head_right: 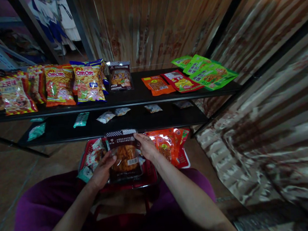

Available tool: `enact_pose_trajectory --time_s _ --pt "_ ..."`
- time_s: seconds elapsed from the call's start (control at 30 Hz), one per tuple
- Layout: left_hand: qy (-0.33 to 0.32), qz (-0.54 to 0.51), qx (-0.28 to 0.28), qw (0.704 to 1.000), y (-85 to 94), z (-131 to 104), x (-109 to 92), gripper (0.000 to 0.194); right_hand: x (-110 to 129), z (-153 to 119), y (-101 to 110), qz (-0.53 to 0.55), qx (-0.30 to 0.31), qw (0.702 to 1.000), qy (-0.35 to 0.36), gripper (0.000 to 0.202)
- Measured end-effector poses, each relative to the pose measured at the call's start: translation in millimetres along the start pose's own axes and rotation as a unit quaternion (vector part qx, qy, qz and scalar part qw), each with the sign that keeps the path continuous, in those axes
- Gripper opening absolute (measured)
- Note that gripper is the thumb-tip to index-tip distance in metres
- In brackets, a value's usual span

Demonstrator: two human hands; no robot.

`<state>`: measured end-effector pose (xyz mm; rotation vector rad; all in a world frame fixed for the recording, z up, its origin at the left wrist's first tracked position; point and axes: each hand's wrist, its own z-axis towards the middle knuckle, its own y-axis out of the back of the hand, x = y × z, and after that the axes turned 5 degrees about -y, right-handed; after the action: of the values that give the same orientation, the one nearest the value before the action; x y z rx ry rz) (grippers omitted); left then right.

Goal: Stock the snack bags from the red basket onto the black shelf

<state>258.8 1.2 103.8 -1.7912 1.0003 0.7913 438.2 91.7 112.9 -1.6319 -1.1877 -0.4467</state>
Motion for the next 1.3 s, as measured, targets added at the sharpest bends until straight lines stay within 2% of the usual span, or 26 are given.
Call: enact_pose_trajectory --time_s 0.3,0.43,0.63,0.8,1.07,1.3 --pt "-0.065 0.094 -0.086 0.99 -20.7 -1.2 -25.9 0.03 -2.8 4.9 2.9 0.006 -0.013 1.0 0.014 0.023" --pt "-0.074 0.122 -0.118 0.983 -25.9 -3.9 -29.9 0.023 -2.5 5.0 4.0 0.004 -0.012 1.0 0.017 0.023" --pt "-0.036 -0.004 -0.049 0.998 -19.6 7.1 -21.5 0.035 -3.4 5.8 4.7 -0.004 -0.018 1.0 0.021 0.024" --pt "-0.042 0.002 -0.071 0.997 -17.2 11.7 -18.5 0.039 -3.9 5.9 3.2 0.009 -0.02 0.999 0.032 0.024" --pt "-0.065 0.029 -0.052 0.996 -23.2 9.8 -17.3 0.033 0.3 7.0 2.6 0.021 -0.024 0.999 0.03 0.02" --pt "0.031 -0.012 -0.006 0.999 -21.9 5.4 -15.5 0.035 -4.6 11.8 6.3 0.024 -0.039 0.999 0.022 0.02"
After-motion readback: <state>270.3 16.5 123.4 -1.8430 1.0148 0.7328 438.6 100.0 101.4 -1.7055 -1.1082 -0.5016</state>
